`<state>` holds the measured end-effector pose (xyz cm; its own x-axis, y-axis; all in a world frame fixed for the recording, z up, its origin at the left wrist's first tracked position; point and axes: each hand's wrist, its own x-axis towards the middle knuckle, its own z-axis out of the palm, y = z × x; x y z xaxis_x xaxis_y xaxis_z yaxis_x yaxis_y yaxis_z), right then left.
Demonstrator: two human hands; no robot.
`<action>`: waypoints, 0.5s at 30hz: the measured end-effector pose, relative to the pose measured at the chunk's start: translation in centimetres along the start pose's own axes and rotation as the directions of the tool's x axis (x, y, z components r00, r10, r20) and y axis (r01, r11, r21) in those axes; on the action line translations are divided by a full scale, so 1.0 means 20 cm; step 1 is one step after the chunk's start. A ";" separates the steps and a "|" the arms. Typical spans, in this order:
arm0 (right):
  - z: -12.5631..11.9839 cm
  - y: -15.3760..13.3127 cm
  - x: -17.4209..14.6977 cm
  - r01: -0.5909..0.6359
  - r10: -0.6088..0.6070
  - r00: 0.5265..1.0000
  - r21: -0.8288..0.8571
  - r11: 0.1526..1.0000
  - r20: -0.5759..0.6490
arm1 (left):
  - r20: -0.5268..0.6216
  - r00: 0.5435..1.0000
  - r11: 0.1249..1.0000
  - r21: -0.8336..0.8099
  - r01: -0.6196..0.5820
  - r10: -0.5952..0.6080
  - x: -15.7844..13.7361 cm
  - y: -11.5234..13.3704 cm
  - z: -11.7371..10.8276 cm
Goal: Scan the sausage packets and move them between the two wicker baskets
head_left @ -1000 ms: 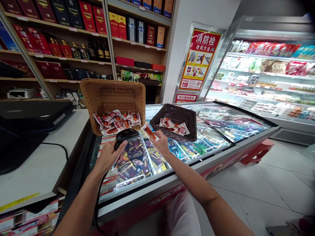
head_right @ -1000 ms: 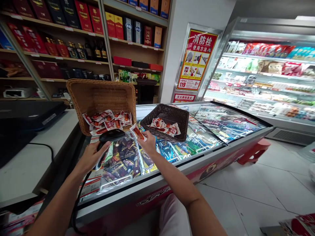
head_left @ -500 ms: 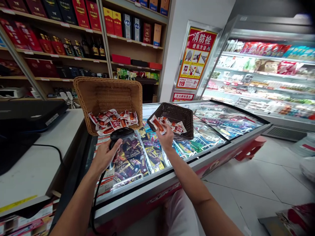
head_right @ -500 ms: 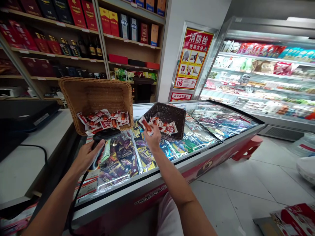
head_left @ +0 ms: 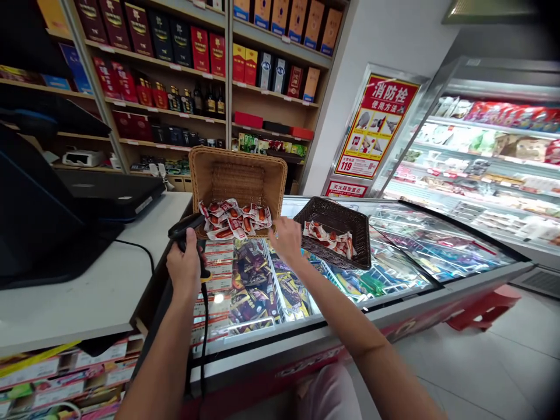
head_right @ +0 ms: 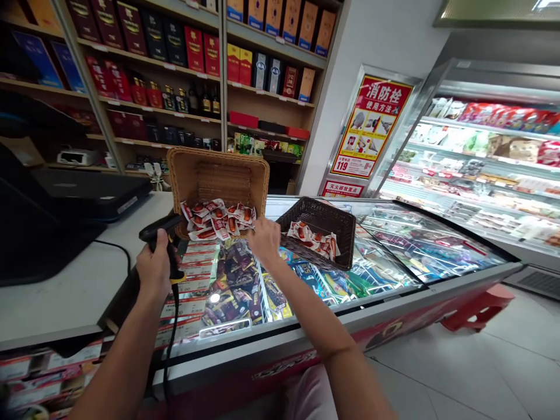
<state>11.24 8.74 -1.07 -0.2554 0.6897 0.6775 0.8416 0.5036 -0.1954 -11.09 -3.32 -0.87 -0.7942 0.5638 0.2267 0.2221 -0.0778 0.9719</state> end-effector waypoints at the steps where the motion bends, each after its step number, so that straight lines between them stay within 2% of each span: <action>1: 0.06 -0.10 0.07 0.021 -0.023 0.996 0.026 0.999 0.090 | -0.010 1.000 1.000 -0.007 0.015 -0.015 0.00 -0.01 0.00; 3: 0.20 -0.29 0.23 0.019 -0.027 0.974 0.038 0.999 0.227 | -0.007 1.000 1.000 -0.003 0.016 -0.016 -0.01 -0.02 0.01; 5: 0.34 -0.44 0.38 0.001 -0.009 0.953 0.029 1.000 0.303 | -0.004 1.000 1.000 0.008 0.001 0.000 -0.01 -0.04 0.01; 8: 0.52 -0.59 0.55 0.047 -0.062 0.911 0.045 0.998 0.407 | 0.008 1.000 1.000 0.008 -0.005 0.005 -0.01 -0.06 0.01; 12: 0.64 -0.67 0.64 0.100 -0.099 0.848 0.026 0.995 0.521 | 0.031 0.999 1.000 -0.019 0.011 -0.011 -0.03 -0.05 0.01; 15: 0.63 -0.65 0.63 0.195 -0.173 0.861 0.004 0.981 0.478 | 0.042 0.999 1.000 -0.008 0.026 -0.026 -0.05 -0.05 0.02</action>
<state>-8.91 17.36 1.07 -0.5930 0.7554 0.2788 0.7736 0.6305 -0.0629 -10.34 -3.44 -2.04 -0.7753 0.5994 0.1989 0.1971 -0.0695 0.9779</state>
